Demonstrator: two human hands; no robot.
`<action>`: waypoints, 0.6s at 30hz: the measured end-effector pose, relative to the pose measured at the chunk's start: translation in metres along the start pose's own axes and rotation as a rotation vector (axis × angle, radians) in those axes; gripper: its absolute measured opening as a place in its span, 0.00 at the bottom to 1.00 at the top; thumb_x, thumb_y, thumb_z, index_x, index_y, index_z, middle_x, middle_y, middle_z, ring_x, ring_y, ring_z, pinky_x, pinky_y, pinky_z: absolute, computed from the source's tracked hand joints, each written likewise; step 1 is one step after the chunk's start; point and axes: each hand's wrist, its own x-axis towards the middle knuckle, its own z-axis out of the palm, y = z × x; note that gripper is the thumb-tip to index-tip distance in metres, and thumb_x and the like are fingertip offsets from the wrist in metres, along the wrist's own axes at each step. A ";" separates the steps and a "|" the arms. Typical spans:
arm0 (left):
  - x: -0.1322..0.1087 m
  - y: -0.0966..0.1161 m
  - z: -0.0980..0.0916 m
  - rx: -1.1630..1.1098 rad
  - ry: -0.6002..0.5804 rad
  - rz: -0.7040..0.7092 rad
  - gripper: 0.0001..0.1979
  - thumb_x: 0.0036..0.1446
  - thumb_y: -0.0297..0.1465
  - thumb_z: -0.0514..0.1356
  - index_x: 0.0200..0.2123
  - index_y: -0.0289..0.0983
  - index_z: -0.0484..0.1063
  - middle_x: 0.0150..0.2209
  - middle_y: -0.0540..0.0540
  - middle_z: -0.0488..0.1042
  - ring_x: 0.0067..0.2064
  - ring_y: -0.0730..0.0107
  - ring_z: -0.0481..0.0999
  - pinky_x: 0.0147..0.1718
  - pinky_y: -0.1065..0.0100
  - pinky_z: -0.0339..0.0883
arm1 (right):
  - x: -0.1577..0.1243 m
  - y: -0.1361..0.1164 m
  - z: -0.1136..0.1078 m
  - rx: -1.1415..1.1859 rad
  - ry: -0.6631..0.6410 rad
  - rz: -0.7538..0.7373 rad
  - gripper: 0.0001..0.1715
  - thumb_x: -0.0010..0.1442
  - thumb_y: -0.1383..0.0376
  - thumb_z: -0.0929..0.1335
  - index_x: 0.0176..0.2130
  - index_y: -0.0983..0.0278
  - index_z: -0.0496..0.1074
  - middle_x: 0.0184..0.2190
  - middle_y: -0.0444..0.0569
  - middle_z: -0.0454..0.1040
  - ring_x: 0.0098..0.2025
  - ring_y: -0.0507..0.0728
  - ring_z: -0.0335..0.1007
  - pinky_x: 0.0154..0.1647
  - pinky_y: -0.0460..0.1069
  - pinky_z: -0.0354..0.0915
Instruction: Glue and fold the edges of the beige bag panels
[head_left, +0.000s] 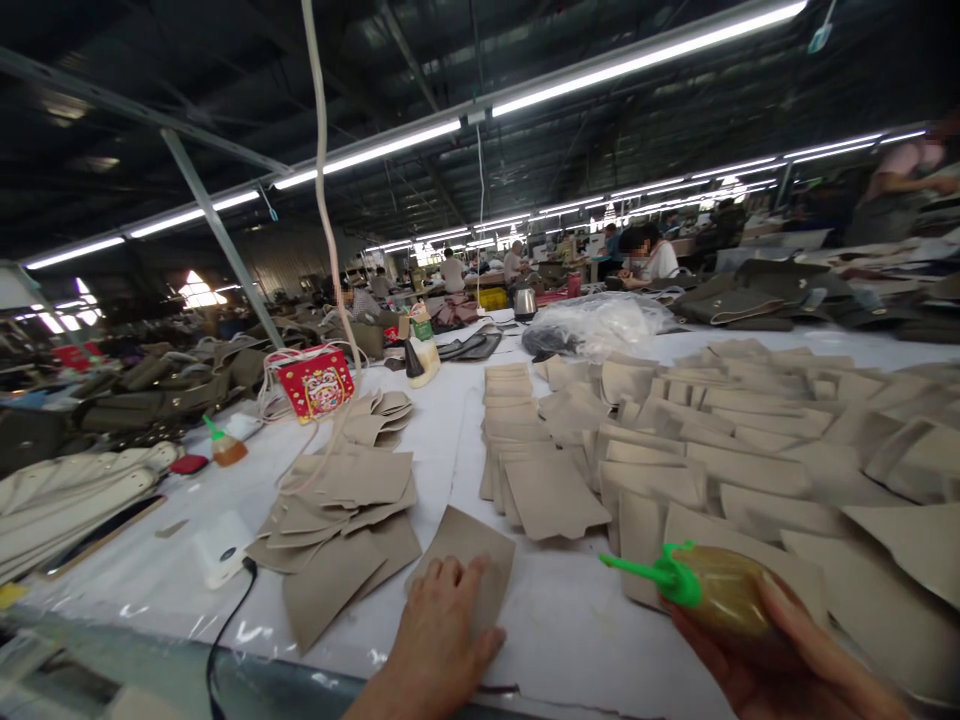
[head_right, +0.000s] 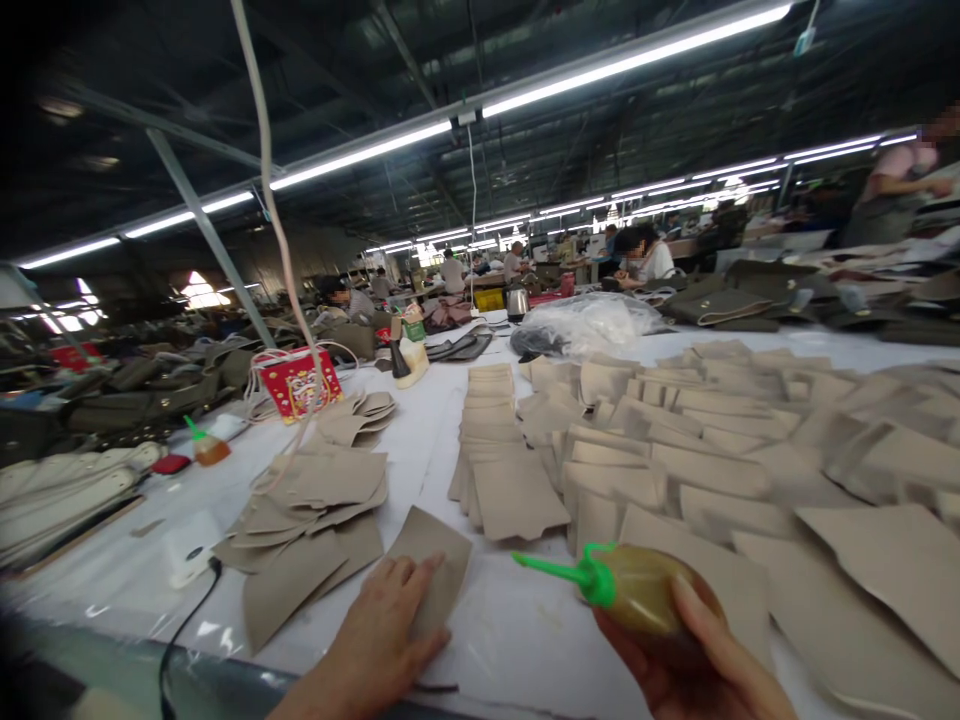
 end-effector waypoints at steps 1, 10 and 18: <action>-0.001 0.001 0.002 0.019 -0.005 -0.008 0.32 0.50 0.36 0.58 0.60 0.41 0.62 0.50 0.41 0.67 0.52 0.52 0.63 0.52 0.55 0.56 | 0.001 0.000 -0.001 -0.012 -0.007 0.002 0.24 0.39 0.65 0.78 0.40 0.59 0.78 0.43 0.51 0.80 0.41 0.67 0.78 0.40 0.57 0.76; 0.010 -0.027 -0.002 0.005 0.036 0.013 0.20 0.47 0.17 0.50 0.35 0.41 0.75 0.41 0.47 0.72 0.47 0.67 0.68 0.47 0.69 0.59 | 0.012 0.003 -0.009 -0.117 -0.034 -0.062 0.21 0.44 0.59 0.77 0.41 0.58 0.78 0.46 0.53 0.79 0.44 0.69 0.77 0.41 0.56 0.76; 0.021 0.005 0.002 0.035 0.000 -0.159 0.16 0.53 0.31 0.57 0.46 0.33 0.69 0.47 0.37 0.69 0.50 0.54 0.69 0.49 0.60 0.63 | 0.015 0.013 -0.010 -0.362 -0.211 -0.144 0.27 0.44 0.58 0.78 0.45 0.59 0.76 0.44 0.51 0.79 0.45 0.67 0.75 0.42 0.54 0.75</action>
